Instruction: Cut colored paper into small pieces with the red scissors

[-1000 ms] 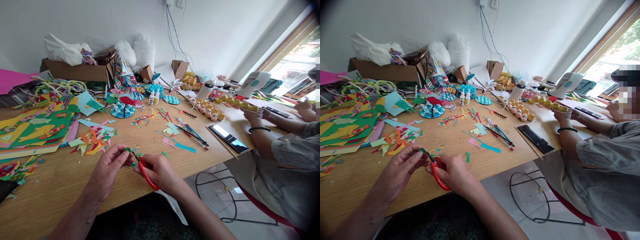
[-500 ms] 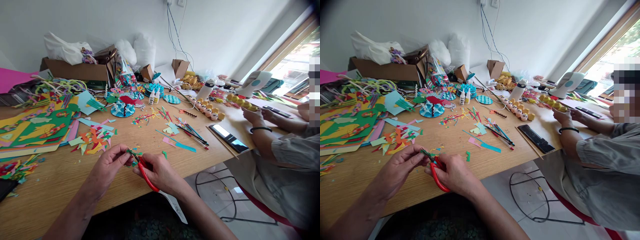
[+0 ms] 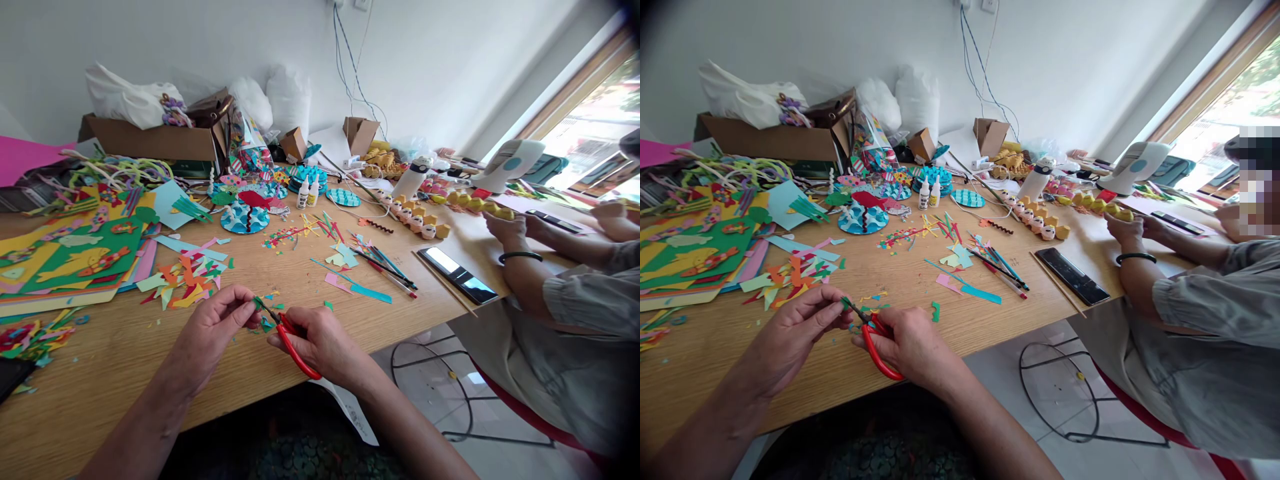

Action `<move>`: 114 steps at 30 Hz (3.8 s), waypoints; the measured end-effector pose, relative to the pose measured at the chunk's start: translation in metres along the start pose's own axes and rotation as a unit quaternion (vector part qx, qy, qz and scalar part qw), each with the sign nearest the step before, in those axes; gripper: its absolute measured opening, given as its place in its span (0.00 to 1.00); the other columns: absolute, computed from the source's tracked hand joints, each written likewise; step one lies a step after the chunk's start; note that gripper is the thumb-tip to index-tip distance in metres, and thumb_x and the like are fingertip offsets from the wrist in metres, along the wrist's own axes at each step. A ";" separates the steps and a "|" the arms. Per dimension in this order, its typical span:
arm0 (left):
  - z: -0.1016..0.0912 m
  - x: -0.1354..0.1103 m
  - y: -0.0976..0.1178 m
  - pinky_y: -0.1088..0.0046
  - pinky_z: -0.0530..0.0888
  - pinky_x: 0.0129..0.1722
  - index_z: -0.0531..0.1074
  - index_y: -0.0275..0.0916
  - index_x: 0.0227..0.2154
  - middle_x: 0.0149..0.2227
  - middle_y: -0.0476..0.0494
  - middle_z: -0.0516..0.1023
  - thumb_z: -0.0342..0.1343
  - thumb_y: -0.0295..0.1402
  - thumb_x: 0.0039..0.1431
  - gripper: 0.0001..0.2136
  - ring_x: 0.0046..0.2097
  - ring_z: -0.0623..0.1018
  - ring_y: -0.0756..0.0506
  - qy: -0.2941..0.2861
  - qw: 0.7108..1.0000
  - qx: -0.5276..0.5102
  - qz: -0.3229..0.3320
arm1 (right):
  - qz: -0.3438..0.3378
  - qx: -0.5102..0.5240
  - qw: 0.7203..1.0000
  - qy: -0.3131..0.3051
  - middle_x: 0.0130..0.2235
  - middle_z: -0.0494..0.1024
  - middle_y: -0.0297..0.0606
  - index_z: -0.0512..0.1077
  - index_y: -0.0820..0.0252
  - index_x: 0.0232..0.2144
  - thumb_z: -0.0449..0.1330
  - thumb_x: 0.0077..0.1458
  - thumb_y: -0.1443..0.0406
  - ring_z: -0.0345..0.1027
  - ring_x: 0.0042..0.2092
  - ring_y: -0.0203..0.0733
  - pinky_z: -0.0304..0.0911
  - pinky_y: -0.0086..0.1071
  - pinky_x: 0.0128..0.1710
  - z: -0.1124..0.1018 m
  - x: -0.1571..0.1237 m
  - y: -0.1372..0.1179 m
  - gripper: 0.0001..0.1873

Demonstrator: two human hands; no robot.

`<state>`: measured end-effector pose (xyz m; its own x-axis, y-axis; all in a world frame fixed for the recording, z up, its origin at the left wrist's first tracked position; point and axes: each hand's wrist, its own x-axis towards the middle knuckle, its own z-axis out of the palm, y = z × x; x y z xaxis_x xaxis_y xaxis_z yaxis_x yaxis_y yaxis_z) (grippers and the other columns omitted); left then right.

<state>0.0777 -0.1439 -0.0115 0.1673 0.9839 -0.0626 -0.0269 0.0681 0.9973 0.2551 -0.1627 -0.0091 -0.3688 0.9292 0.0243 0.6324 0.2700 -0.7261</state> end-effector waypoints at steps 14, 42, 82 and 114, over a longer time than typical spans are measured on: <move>0.007 -0.002 -0.004 0.74 0.71 0.33 0.72 0.38 0.27 0.24 0.50 0.74 0.59 0.35 0.48 0.06 0.30 0.73 0.49 0.011 0.999 -0.049 -0.005 | 0.000 0.014 1.000 0.005 0.18 0.53 0.25 0.61 0.61 0.18 0.56 0.52 0.52 0.44 0.21 0.28 0.41 0.25 0.20 0.006 0.001 0.003 0.21; -0.001 -0.002 -0.009 0.78 0.70 0.33 0.71 0.39 0.28 0.26 0.52 0.72 0.56 0.33 0.52 0.03 0.30 0.72 0.52 -0.019 1.000 -0.006 0.010 | -0.020 0.008 1.000 0.007 0.17 0.53 0.25 0.57 0.60 0.18 0.56 0.52 0.53 0.44 0.20 0.27 0.40 0.23 0.20 0.007 -0.002 0.008 0.21; 0.011 -0.006 -0.004 0.78 0.73 0.32 0.72 0.38 0.27 0.27 0.52 0.75 0.59 0.34 0.50 0.05 0.30 0.74 0.52 0.010 0.995 -0.103 -0.003 | -0.025 0.018 0.999 0.009 0.18 0.53 0.24 0.57 0.61 0.19 0.57 0.52 0.53 0.44 0.20 0.26 0.40 0.22 0.20 0.006 -0.001 0.004 0.21; 0.003 -0.005 -0.013 0.76 0.70 0.34 0.72 0.39 0.29 0.27 0.50 0.73 0.55 0.32 0.53 0.04 0.31 0.72 0.50 -0.035 0.999 -0.021 0.008 | -0.009 -0.007 1.000 0.002 0.18 0.54 0.25 0.62 0.61 0.19 0.57 0.51 0.51 0.45 0.21 0.28 0.42 0.23 0.20 0.007 -0.003 0.006 0.21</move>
<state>0.0799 -0.1498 -0.0237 0.2357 0.9709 -0.0419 -0.0713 0.0603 0.9956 0.2555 -0.1660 -0.0182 -0.3778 0.9250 0.0398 0.6352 0.2902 -0.7157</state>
